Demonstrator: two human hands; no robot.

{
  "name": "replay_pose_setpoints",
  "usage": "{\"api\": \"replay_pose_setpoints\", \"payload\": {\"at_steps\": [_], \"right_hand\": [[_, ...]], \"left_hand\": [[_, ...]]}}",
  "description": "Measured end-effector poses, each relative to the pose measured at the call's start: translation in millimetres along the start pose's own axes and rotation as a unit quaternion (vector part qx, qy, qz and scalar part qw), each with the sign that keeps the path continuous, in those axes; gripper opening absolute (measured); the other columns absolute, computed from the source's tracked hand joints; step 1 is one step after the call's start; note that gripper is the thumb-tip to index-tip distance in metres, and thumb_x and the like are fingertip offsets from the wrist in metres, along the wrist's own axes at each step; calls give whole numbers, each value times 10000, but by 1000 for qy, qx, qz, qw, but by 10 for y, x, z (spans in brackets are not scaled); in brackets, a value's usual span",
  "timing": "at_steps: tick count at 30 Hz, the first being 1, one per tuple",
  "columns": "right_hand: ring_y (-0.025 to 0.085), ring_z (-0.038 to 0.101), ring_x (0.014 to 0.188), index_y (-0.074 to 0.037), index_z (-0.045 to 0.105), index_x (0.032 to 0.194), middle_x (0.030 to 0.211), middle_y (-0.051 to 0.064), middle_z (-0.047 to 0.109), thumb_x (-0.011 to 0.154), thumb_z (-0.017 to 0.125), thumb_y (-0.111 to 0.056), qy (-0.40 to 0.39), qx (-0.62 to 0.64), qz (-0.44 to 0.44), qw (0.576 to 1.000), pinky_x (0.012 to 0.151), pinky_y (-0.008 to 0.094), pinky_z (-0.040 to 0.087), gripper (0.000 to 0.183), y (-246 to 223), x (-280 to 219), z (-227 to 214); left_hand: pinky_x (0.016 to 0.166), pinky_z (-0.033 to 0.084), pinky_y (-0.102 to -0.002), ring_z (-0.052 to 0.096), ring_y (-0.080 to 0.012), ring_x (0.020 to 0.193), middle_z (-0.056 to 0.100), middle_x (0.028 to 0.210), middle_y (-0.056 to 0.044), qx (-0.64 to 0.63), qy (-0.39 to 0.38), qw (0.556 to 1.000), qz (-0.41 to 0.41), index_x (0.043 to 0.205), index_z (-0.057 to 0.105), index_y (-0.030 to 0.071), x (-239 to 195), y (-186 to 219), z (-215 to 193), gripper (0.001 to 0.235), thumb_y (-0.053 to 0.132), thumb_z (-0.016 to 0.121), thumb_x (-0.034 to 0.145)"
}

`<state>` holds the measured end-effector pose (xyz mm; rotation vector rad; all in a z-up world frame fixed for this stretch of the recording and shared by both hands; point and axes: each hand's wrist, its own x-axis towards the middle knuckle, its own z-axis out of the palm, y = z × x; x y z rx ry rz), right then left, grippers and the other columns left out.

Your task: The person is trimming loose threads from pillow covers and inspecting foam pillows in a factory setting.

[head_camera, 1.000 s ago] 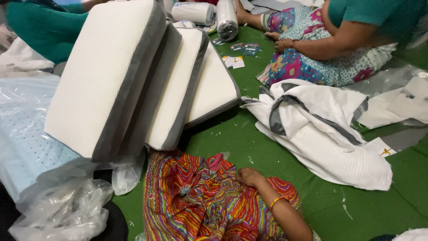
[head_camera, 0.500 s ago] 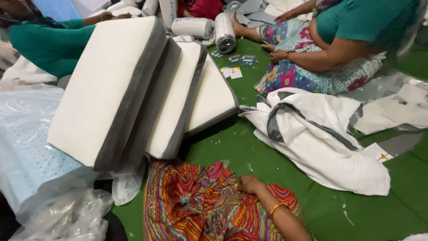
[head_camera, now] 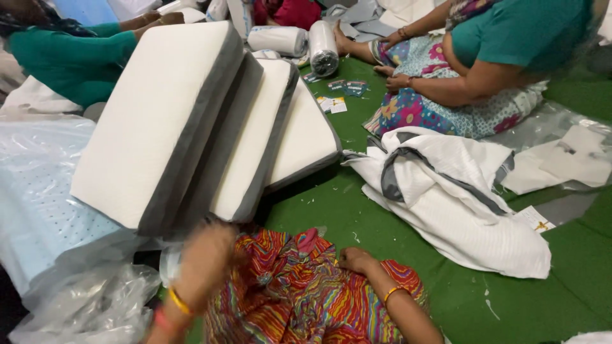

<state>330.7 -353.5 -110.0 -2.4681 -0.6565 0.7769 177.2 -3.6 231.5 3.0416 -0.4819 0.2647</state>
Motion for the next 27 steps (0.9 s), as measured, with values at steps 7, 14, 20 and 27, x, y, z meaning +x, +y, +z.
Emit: {"api": "replay_pose_setpoints", "payload": {"at_steps": [7,14,20,27], "right_hand": [[332,701,1041,-118,727,1086,1096,143,742,874,732,-430,21,29,-2,999,899,446,547,377,98,14,-6],[333,716,990,-103,725,1075,1055,149,749,859,741,-396,14,20,-16,1000,868,436,557,364,217,112,29],[343,708,945,-104,731,1068,1019,171,746,877,719,-385,29,-8,-49,998,819,442,550,341,173,129,66],[333,722,932,-84,718,1060,1002,165,756,883,699,-353,43,7,-55,998,807,426,558,323,60,-67,-62]], "left_hand": [[1200,263,-583,396,-439,1467,432,1590,-276,155,251,939,-174,1484,557,62,1512,-1353,-1001,725,492,752,934],[1269,35,-599,45,-418,1589,17,1718,-217,59,216,876,-428,1682,105,132,1655,-1529,15,1097,802,508,913],[1290,-1,-592,-32,-392,1611,-44,1735,-209,63,208,884,-414,1691,48,122,1454,-1417,34,1105,807,485,943],[1284,41,-611,-14,-430,1595,-12,1728,-239,69,226,887,-396,1691,63,112,1509,-1382,35,1095,721,596,955]]}}
